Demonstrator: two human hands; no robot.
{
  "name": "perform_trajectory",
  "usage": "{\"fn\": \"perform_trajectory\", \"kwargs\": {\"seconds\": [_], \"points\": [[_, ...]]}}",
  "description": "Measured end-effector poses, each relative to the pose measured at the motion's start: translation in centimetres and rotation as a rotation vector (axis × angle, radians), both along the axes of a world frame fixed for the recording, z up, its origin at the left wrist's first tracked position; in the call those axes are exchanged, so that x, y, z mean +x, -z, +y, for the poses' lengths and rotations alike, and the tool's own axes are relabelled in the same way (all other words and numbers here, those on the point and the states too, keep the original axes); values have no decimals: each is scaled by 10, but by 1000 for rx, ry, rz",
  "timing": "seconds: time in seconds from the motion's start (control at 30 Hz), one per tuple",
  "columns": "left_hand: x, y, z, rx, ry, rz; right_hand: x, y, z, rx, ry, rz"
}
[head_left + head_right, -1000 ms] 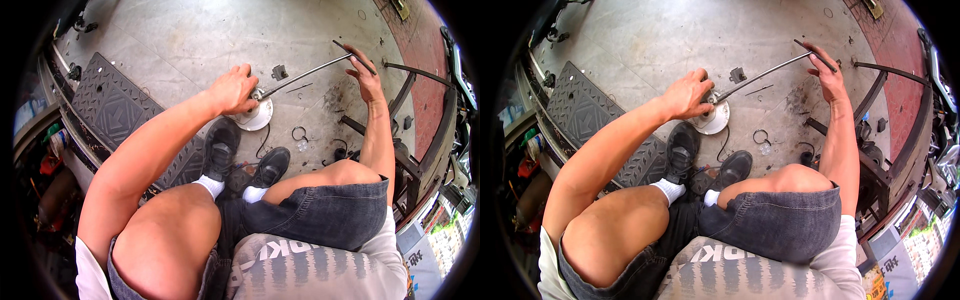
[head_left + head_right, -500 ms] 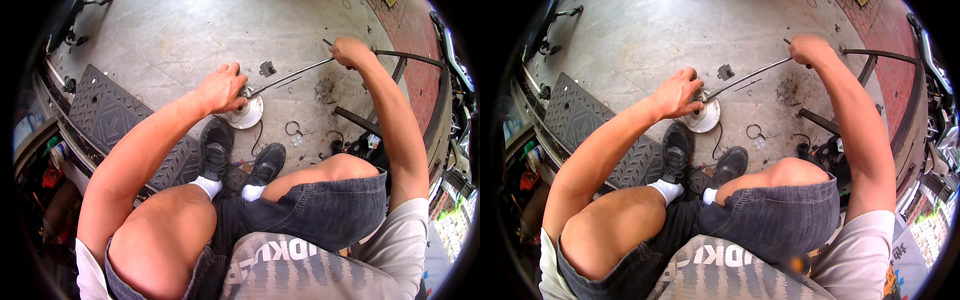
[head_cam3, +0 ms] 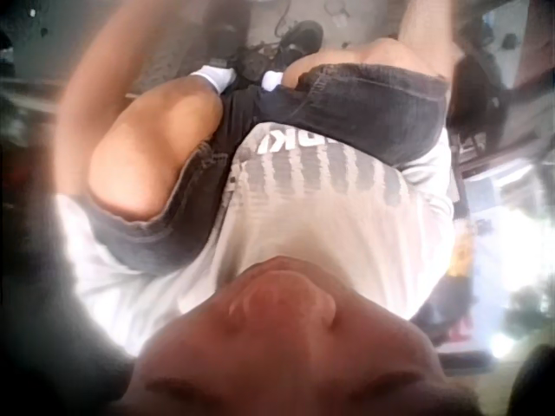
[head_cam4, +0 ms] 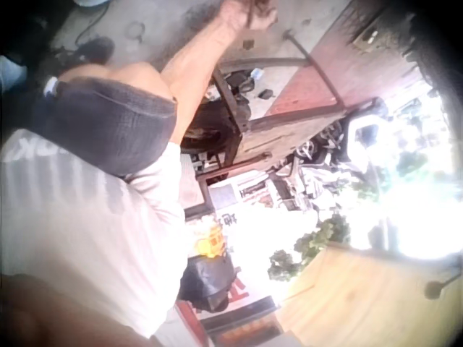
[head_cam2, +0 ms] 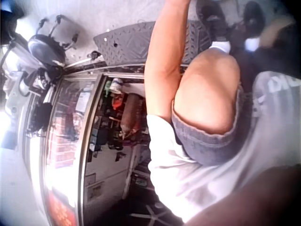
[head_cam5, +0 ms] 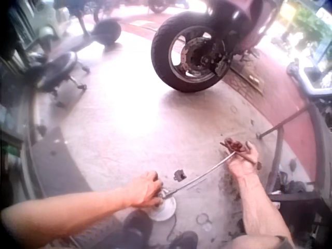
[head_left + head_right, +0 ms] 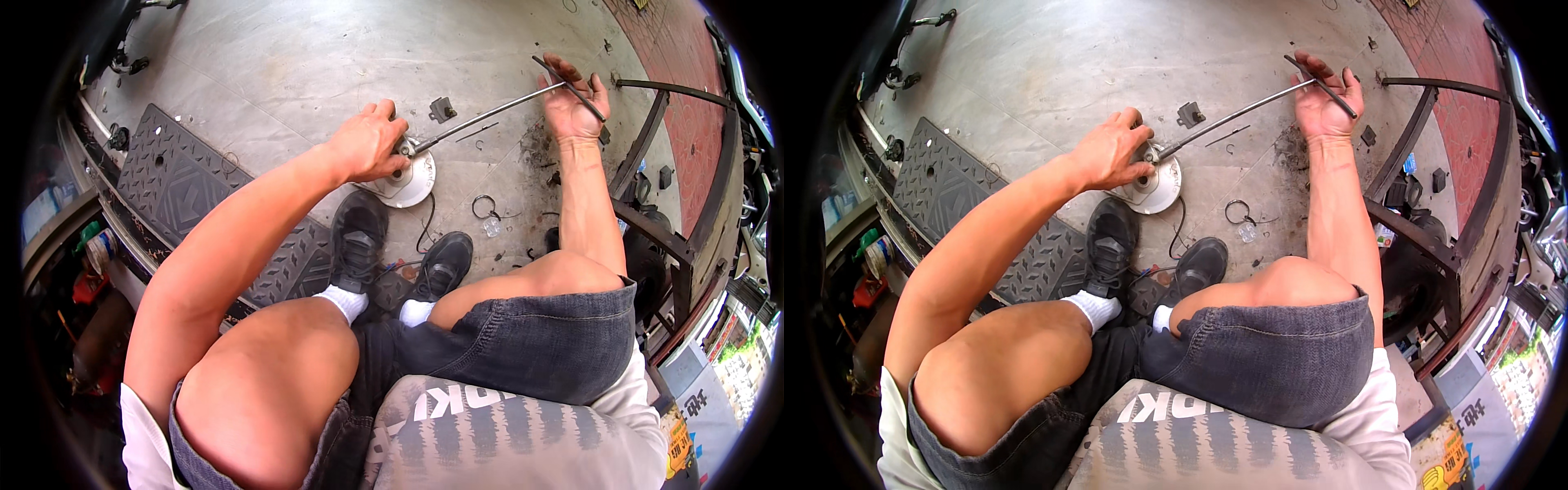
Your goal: The person disassembles a drum brake component using a metal bar and then installs new brake shoes by hand onto the backing plate.
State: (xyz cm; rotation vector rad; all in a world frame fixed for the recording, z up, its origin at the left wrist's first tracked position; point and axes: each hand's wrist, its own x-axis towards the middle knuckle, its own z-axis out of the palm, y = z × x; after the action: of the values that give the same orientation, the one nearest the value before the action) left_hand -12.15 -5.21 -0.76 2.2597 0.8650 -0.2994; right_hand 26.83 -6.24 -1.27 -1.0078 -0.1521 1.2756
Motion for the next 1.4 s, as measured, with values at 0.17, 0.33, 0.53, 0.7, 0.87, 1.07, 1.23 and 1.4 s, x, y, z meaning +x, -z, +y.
{"fn": "perform_trajectory", "kwargs": {"seconds": [0.17,0.33,0.53,0.7,0.87,1.07,1.23,1.4], "points": [[9,-8,4,-2,33,55,13,7,35,-529,-164,-767],[6,-4,2,19,22,21,-19,-12,51,-550,-208,-1518],[3,-9,1,-7,-9,28,-40,-16,10,-498,-553,-1997],[3,-7,-2,20,-13,66,-44,-47,42,-717,-1126,-1993],[15,-12,5,-16,28,87,-37,-44,85,-943,-1857,-2040],[6,-7,-3,-14,-27,66,-39,-92,92,-655,-1539,-1660],[10,-9,-2,-25,-22,43,33,-75,53,-387,-945,-577],[10,-8,1,-24,-7,33,31,-6,13,-179,-293,-198]]}}
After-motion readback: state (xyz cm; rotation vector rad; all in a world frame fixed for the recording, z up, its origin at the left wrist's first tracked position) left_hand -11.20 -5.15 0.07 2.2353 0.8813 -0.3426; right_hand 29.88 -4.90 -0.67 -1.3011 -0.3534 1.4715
